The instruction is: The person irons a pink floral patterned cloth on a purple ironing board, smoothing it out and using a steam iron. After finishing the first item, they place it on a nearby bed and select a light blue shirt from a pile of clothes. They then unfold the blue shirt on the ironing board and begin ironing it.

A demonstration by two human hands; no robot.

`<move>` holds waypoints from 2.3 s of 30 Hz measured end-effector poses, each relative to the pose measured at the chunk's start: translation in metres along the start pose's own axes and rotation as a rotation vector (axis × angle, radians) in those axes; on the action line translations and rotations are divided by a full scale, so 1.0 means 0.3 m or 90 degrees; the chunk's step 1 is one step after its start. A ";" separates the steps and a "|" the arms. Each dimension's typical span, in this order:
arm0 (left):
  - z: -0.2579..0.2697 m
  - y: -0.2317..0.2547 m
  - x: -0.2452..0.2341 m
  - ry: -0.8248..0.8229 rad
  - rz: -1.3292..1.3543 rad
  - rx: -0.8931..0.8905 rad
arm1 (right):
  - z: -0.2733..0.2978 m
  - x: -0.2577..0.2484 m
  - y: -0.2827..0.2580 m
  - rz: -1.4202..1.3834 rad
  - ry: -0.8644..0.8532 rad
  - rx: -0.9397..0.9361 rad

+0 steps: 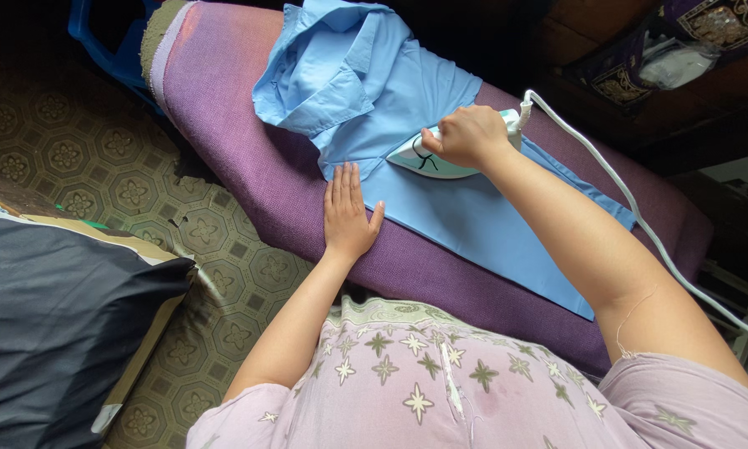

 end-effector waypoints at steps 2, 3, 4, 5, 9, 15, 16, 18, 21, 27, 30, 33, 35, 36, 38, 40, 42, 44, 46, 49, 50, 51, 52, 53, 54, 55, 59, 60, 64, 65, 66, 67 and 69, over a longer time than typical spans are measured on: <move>-0.001 -0.001 0.001 -0.001 -0.005 0.000 | -0.008 -0.006 -0.011 -0.006 0.019 -0.005; -0.001 -0.001 0.001 0.000 -0.006 -0.002 | -0.012 -0.008 -0.015 -0.010 0.029 -0.007; 0.000 -0.001 0.002 -0.001 -0.008 -0.003 | -0.016 -0.008 -0.021 -0.008 0.027 -0.011; 0.001 0.001 0.002 0.003 0.002 -0.005 | -0.021 -0.007 -0.028 -0.007 0.025 -0.015; 0.005 0.007 -0.008 0.025 0.050 -0.014 | -0.046 -0.010 -0.068 -0.015 0.023 -0.027; 0.021 0.016 -0.046 0.096 0.124 0.036 | -0.097 -0.055 -0.141 -0.040 0.043 -0.131; 0.027 0.014 -0.053 0.108 0.141 0.049 | -0.104 -0.063 -0.161 -0.041 0.048 -0.155; 0.042 0.006 -0.061 0.121 0.183 0.058 | -0.115 -0.074 -0.200 -0.041 0.058 -0.204; 0.048 -0.009 -0.059 0.139 0.220 0.070 | -0.133 -0.081 -0.241 -0.021 0.077 -0.245; 0.053 -0.024 -0.050 0.138 0.225 0.070 | -0.142 -0.073 -0.199 -0.011 0.049 -0.219; 0.053 -0.023 -0.044 0.141 0.218 0.071 | -0.159 -0.049 -0.119 0.009 -0.054 -0.189; 0.049 -0.023 -0.044 0.136 0.207 0.065 | -0.139 -0.021 -0.005 0.061 -0.087 -0.143; 0.048 -0.023 -0.043 0.131 0.202 0.062 | -0.110 -0.012 0.072 0.064 -0.020 -0.151; 0.049 -0.023 -0.044 0.130 0.200 0.062 | -0.100 -0.003 0.089 0.065 0.013 -0.155; 0.048 -0.023 -0.043 0.129 0.198 0.063 | -0.095 0.024 0.103 0.079 0.009 -0.140; 0.046 -0.022 -0.042 0.128 0.198 0.066 | -0.093 0.043 0.109 0.081 0.008 -0.115; 0.049 -0.021 -0.043 0.126 0.197 0.066 | -0.096 0.054 0.103 0.073 0.010 -0.079; 0.047 -0.020 -0.042 0.128 0.198 0.069 | -0.102 0.058 0.084 0.034 0.025 -0.017; 0.050 -0.021 -0.042 0.133 0.201 0.074 | -0.103 0.055 0.054 0.002 0.029 0.016; 0.053 -0.020 -0.044 0.137 0.212 0.078 | -0.097 0.031 -0.008 -0.011 0.013 -0.013; 0.053 -0.020 -0.044 0.136 0.210 0.077 | -0.098 0.017 -0.025 0.002 0.003 -0.044; 0.054 -0.018 -0.044 0.136 0.209 0.075 | -0.099 0.003 -0.045 0.015 -0.007 -0.076; 0.053 -0.018 -0.045 0.135 0.208 0.075 | -0.098 -0.011 -0.067 0.012 -0.003 -0.077; 0.051 -0.019 -0.048 0.136 0.208 0.078 | -0.097 -0.022 -0.093 0.008 0.001 -0.077; 0.052 -0.019 -0.049 0.136 0.210 0.081 | -0.094 -0.030 -0.118 0.006 0.003 -0.078; 0.050 -0.019 -0.049 0.137 0.212 0.084 | -0.093 -0.039 -0.140 -0.009 0.025 -0.065; 0.051 -0.016 -0.049 0.138 0.220 0.081 | -0.081 -0.059 -0.221 -0.054 0.070 -0.077; 0.051 -0.015 -0.050 0.137 0.219 0.078 | -0.080 -0.063 -0.236 -0.061 0.073 -0.096; 0.052 -0.011 -0.057 0.138 0.227 0.074 | -0.090 -0.075 -0.263 -0.043 0.068 -0.120; 0.052 -0.011 -0.057 0.139 0.227 0.071 | -0.095 -0.074 -0.265 -0.040 0.069 -0.119; 0.051 -0.010 -0.057 0.140 0.228 0.068 | -0.099 -0.070 -0.263 -0.037 0.071 -0.119; 0.051 -0.011 -0.056 0.141 0.228 0.065 | -0.103 -0.064 -0.259 -0.048 0.079 -0.104; 0.048 -0.013 -0.055 0.137 0.225 0.061 | -0.112 -0.046 -0.249 -0.070 0.096 -0.070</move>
Point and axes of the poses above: each hand's wrist, its own z-axis away from the middle knuckle, its own x-axis out of the palm, y = z × x, the point moved 3 cm from there along -z, towards the middle knuckle, and after that the axes turned 14 degrees about z, right-handed, at the moved point
